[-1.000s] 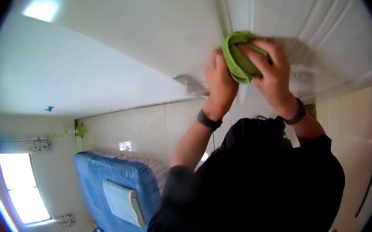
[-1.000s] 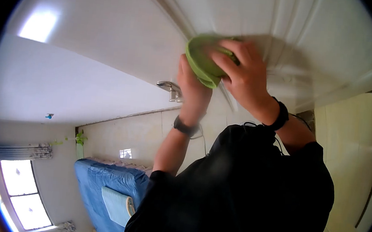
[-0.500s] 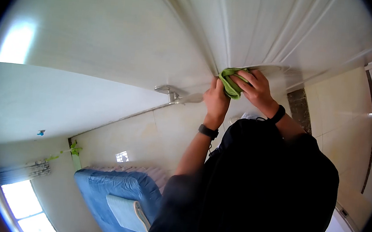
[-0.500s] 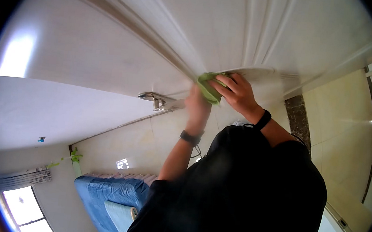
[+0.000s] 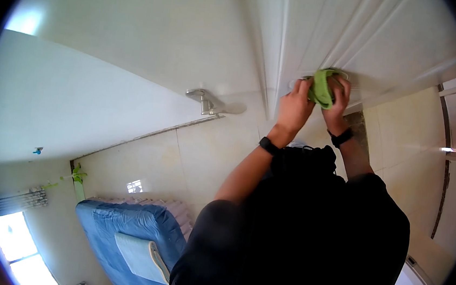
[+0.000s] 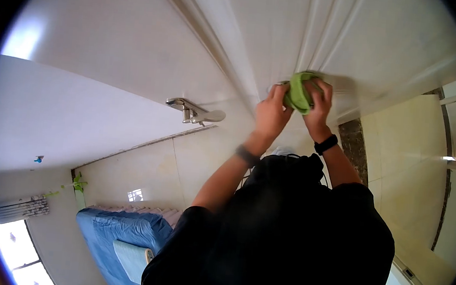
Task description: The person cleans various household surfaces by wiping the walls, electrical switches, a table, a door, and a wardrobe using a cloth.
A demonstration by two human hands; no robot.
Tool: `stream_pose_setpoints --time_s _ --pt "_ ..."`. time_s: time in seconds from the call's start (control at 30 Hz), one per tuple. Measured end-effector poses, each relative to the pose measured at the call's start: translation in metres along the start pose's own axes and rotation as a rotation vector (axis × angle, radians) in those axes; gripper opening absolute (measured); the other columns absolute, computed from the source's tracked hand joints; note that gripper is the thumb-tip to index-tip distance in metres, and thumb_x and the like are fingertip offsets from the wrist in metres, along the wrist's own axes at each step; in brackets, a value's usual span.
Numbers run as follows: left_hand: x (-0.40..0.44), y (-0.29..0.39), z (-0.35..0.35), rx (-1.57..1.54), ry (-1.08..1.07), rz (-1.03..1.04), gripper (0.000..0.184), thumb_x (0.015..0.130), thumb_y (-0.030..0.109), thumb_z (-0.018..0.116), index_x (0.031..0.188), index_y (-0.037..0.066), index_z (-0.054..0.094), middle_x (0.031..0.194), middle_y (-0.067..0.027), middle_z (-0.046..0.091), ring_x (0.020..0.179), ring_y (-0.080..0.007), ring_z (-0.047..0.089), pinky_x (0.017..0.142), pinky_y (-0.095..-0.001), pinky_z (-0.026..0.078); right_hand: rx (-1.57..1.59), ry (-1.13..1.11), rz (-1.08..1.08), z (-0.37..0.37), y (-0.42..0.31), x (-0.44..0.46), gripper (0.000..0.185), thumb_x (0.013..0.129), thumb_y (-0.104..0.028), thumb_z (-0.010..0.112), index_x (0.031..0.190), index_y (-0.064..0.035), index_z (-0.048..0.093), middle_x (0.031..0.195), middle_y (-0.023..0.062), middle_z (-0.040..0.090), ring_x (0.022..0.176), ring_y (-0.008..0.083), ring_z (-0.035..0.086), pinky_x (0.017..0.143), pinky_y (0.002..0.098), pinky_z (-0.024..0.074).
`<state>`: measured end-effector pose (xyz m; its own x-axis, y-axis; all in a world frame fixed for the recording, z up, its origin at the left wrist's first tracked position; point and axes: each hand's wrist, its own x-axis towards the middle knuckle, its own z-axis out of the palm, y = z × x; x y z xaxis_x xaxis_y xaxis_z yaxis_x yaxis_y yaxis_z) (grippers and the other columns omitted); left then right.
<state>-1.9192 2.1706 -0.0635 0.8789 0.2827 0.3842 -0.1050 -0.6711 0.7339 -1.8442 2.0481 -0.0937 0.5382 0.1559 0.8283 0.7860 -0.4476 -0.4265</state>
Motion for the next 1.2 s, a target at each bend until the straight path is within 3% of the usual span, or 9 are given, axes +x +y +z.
stream_pose_setpoints --time_s 0.1,0.13,0.23,0.57,0.7,0.87,1.0,1.07,1.2 --pt "-0.017 -0.027 -0.011 -0.014 -0.006 -0.177 0.046 0.071 -0.002 0.067 0.112 0.007 0.049 0.103 -0.0201 0.060 0.087 -0.0453 0.060 0.068 -0.0500 0.049 0.078 -0.141 -0.099 0.022 -0.010 -0.011 0.047 0.064 0.003 0.073 0.109 -0.0097 0.066 0.113 0.0088 0.059 0.099 0.0318 0.057 0.082 0.0402 0.0492" --pt "-0.022 -0.032 -0.017 0.038 0.064 -0.135 0.033 0.077 0.003 0.063 0.105 0.007 0.047 0.100 -0.0166 0.063 0.078 -0.0434 0.061 0.064 -0.0518 0.049 0.084 -0.190 -0.155 0.028 -0.012 -0.014 0.048 0.063 0.004 0.073 0.108 -0.0099 0.067 0.112 0.0079 0.059 0.097 0.0316 0.058 0.080 0.0404 0.0496" --pt "-0.041 -0.059 -0.021 0.089 0.069 -0.230 0.034 0.076 0.003 0.063 0.107 0.007 0.050 0.097 -0.0168 0.064 0.080 -0.0430 0.062 0.064 -0.0508 0.049 0.115 -0.263 -0.281 0.043 -0.028 -0.014 0.051 0.059 0.005 0.071 0.107 -0.0114 0.067 0.110 0.0052 0.059 0.089 0.0284 0.058 0.076 0.0399 0.0507" --pt "-0.047 -0.062 0.014 0.037 0.167 -0.276 0.028 0.080 0.003 0.061 0.106 0.007 0.056 0.090 -0.0170 0.065 0.079 -0.0404 0.063 0.063 -0.0467 0.049 0.047 -0.430 -0.318 0.027 -0.014 -0.017 0.045 0.063 0.004 0.067 0.104 -0.0128 0.067 0.106 0.0006 0.060 0.089 0.0219 0.056 0.073 0.0333 0.0517" --pt "-0.037 -0.050 0.051 0.174 0.044 -0.250 0.022 0.080 0.005 0.061 0.101 0.006 0.055 0.087 -0.0152 0.065 0.075 -0.0387 0.064 0.061 -0.0466 0.050 0.056 -0.479 -0.232 -0.001 0.031 -0.023 0.042 0.064 0.004 0.068 0.104 -0.0083 0.068 0.107 0.0040 0.061 0.086 0.0273 0.058 0.072 0.0381 0.0516" --pt "-0.002 0.014 0.136 0.276 -0.132 -0.178 0.019 0.079 0.005 0.060 0.096 0.006 0.053 0.086 -0.0137 0.065 0.069 -0.0374 0.064 0.058 -0.0470 0.051 0.057 -0.358 -0.220 -0.067 0.134 -0.021 0.038 0.066 0.004 0.066 0.102 -0.0067 0.067 0.106 0.0059 0.061 0.086 0.0291 0.057 0.071 0.0404 0.0509" --pt "0.025 0.050 0.218 0.173 -0.247 -0.064 0.021 0.076 0.004 0.060 0.095 0.004 0.052 0.089 -0.0158 0.065 0.069 -0.0375 0.064 0.059 -0.0460 0.052 -0.016 -0.320 -0.185 -0.126 0.209 -0.014 0.040 0.064 0.006 0.065 0.102 -0.0052 0.066 0.108 0.0082 0.061 0.091 0.0333 0.058 0.075 0.0428 0.0507" --pt "0.036 0.070 0.248 0.124 -0.246 -0.024 0.024 0.074 0.004 0.063 0.096 0.005 0.053 0.084 -0.0150 0.066 0.069 -0.0377 0.064 0.058 -0.0472 0.051 -0.050 -0.317 -0.094 -0.148 0.242 -0.020 0.040 0.064 0.006 0.066 0.103 -0.0045 0.065 0.111 0.0101 0.060 0.097 0.0341 0.057 0.080 0.0430 0.0503" --pt "0.052 0.096 0.289 0.111 -0.368 0.093 0.025 0.077 0.011 0.066 0.098 0.004 0.054 0.091 -0.0139 0.066 0.072 -0.0345 0.065 0.057 -0.0429 0.052 -0.073 -0.216 0.139 -0.176 0.267 -0.020 0.041 0.067 0.005 0.070 0.106 -0.0046 0.063 0.114 0.0117 0.059 0.101 0.0342 0.056 0.085 0.0426 0.0489"
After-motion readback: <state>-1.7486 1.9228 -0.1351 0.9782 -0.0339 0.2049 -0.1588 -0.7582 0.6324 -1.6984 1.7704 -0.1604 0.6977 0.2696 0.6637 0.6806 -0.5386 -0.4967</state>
